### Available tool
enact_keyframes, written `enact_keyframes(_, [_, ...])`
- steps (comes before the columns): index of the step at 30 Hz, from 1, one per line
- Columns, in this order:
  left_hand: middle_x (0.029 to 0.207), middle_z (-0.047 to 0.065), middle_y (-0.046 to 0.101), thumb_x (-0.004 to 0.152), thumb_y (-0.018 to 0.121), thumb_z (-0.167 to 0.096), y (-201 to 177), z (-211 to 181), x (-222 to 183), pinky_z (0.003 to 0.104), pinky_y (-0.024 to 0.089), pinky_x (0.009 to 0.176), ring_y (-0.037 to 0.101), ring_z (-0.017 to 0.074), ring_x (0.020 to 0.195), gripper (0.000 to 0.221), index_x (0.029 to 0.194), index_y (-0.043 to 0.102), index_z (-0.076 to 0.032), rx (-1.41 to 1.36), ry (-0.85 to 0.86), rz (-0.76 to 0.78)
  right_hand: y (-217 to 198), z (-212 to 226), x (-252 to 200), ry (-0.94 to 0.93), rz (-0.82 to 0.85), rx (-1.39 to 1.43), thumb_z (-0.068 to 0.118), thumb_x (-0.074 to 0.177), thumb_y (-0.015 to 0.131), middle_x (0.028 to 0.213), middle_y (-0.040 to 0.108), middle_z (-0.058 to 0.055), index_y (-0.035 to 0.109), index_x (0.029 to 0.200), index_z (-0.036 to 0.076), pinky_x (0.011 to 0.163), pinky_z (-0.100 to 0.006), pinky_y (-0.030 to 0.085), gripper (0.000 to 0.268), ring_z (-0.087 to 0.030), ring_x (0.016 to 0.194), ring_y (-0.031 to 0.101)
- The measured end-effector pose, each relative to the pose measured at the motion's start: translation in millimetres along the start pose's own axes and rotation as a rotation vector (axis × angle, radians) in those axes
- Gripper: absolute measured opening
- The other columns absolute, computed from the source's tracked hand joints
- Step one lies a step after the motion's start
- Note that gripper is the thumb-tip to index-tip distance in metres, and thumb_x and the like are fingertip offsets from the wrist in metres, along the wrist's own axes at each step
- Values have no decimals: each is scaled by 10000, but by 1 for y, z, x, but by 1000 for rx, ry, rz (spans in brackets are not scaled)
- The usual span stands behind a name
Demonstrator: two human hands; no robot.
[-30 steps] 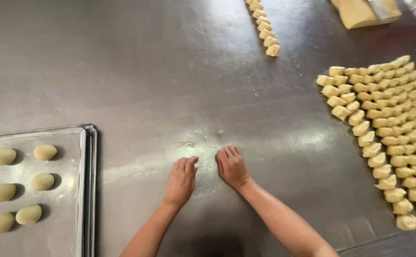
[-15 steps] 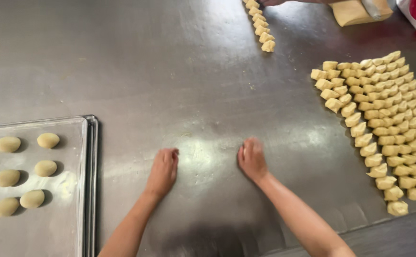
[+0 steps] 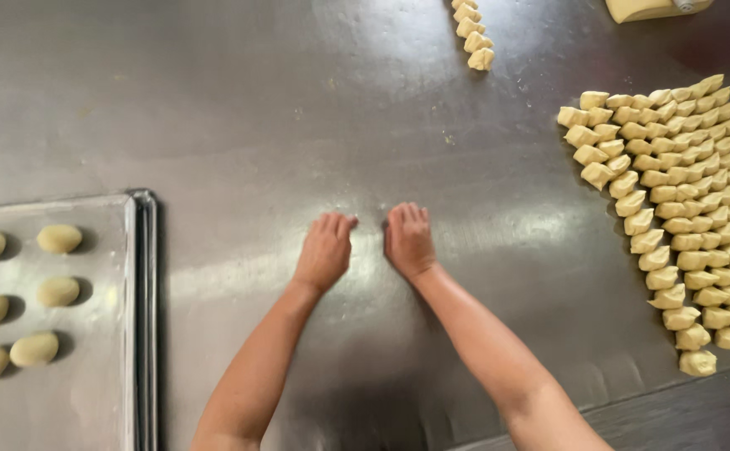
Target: The person picks up pieces of dough from a large pile on a metal table and rolls them into balls by hand. The person places the finished dough balls onto a metal tray.
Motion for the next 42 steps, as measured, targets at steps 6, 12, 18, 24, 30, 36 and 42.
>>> enact_keyframes(6, [1042,148,612,883,635,-47,-48,-2,-72,440,469,924,582,341,1010,230,1103,574,-21,-75,-150,-143,-54,-15,-40,71,-85,5,1,854,602,944,581,-176,522,985,-1,819,-486,452,153,-368,918,574])
enact_keyframes(12, [964,105,603,868,665,-63,-38,-51,-83,452,472,871,578,302,929,264,1117,581,-44,-190,-168,-20,-43,36,-63,-67,-43,227,-18,843,591,914,590,-175,526,949,6,826,-475,473,126,-368,879,575])
enact_keyframes(18, [990,114,594,928,616,-70,-5,-21,-27,429,488,838,575,308,958,254,1181,631,-72,14,-77,-9,-16,15,-13,-141,8,126,1,876,620,866,600,-169,568,920,15,817,-469,460,70,-365,868,582])
enact_keyframes(24, [1051,116,617,880,668,-58,-34,9,-29,440,475,889,577,328,1016,248,1120,601,-58,24,-223,-249,-30,-21,4,-94,-16,19,13,887,627,905,602,-161,561,942,19,804,-466,451,85,-350,881,589])
enact_keyframes(30, [1026,122,602,810,698,-34,-41,-30,-86,436,468,889,574,314,998,341,1124,564,-33,-150,-323,-226,-53,-1,-51,-98,-43,200,16,890,615,875,566,-181,519,933,-6,811,-500,450,108,-391,857,553])
enact_keyframes(36, [1014,86,622,929,676,-86,-13,-22,-41,413,475,891,598,277,992,194,1095,578,-70,42,-188,-153,-25,-11,-18,-175,-9,161,-21,909,574,923,578,-183,556,982,-14,828,-479,466,76,-383,896,564])
enact_keyframes(42, [1036,79,628,958,674,-138,-35,-11,-33,413,480,914,601,273,1009,164,1080,595,-65,57,-246,-176,-45,-31,-10,-18,-37,3,64,905,640,938,605,-149,588,989,11,824,-483,458,112,-365,931,586])
Point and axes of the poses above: each hand's wrist, its own x-axis towards the middle knuckle, its own y-axis out of the palm, z = x × y, the point moved 5 cm from there along x, towards the middle knuckle
